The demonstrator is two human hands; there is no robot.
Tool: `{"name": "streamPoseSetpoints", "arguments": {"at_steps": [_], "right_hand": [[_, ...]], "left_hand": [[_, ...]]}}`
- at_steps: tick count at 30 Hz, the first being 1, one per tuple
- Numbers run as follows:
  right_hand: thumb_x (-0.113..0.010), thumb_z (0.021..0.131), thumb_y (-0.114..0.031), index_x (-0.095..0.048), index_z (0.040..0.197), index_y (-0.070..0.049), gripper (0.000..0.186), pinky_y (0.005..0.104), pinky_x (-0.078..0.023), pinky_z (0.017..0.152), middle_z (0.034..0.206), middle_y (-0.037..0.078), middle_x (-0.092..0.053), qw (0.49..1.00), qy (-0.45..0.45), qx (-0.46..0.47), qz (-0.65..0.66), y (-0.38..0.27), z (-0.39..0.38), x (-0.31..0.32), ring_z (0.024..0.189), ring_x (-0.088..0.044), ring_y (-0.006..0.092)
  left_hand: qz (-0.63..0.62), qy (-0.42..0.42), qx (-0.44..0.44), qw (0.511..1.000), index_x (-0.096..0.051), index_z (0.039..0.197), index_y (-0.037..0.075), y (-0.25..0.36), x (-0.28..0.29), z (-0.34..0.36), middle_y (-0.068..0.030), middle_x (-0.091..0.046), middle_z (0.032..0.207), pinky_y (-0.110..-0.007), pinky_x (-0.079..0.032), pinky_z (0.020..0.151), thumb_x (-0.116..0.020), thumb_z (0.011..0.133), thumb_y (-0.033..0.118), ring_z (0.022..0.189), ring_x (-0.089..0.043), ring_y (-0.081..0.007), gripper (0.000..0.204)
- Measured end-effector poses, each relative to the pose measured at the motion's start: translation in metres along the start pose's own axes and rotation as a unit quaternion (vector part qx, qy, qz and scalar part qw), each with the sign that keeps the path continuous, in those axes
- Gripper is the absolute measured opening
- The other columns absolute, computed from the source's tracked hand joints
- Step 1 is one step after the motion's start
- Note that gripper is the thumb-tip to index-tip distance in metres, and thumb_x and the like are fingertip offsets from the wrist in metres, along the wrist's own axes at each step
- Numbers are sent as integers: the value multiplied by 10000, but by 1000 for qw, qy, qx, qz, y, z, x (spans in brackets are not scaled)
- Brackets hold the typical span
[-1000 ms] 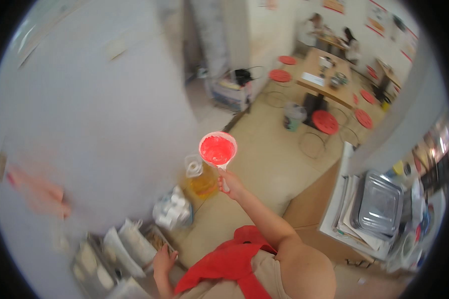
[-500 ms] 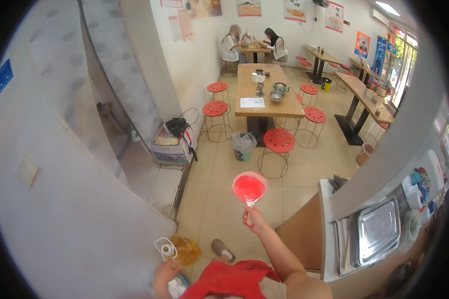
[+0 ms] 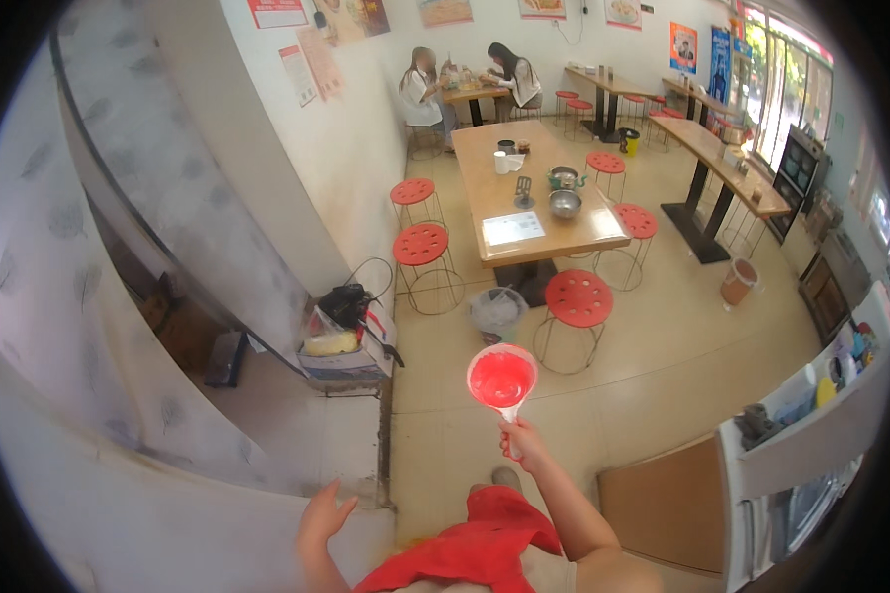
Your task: The person stirs food in a pan, walks to a storage area to scoop flour into a container, then returns to a prep table to roll out a piece of dough using a rolling pin, applies a topping with a scraper, and cuts the dough into sections.
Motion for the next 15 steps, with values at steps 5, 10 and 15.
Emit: {"name": "streamPoseSetpoints", "arguments": {"at_steps": [5,10,15], "right_hand": [[-601,914,-155,-530,919,-102,89,267,-440,441,682,-1,-533,997,5,-54,-50,-5,100,-60,526,-530,105],[-615,904,-165,-551,917,-91,98,274,-428,412,664,2,-540,986,-38,-97,-130,-18,231,-166,504,-525,107],[-599,916,-188,-544,890,-91,115,261,-367,384,655,0,-513,962,-121,-103,-224,-53,338,-276,489,-491,101]], "left_hand": [[-46,30,-14,998,-468,1341,-28,-9,41,110,-235,-545,1300,-420,-420,1011,-651,857,414,1205,-525,-364,680],[-67,-20,67,995,-395,1389,-36,-134,12,174,-254,-561,1271,-430,-434,995,-679,835,400,1184,-549,-366,760],[-45,-33,181,982,-354,1411,-44,-136,106,239,-250,-563,1263,-432,-465,950,-697,827,373,1130,-585,-358,796]]}}
Point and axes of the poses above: each hand's wrist, its own z-axis towards the middle knuckle, its own x-axis out of the back of the hand, y = z × x, the point moved 2 cm from there along z, towards the middle knuckle
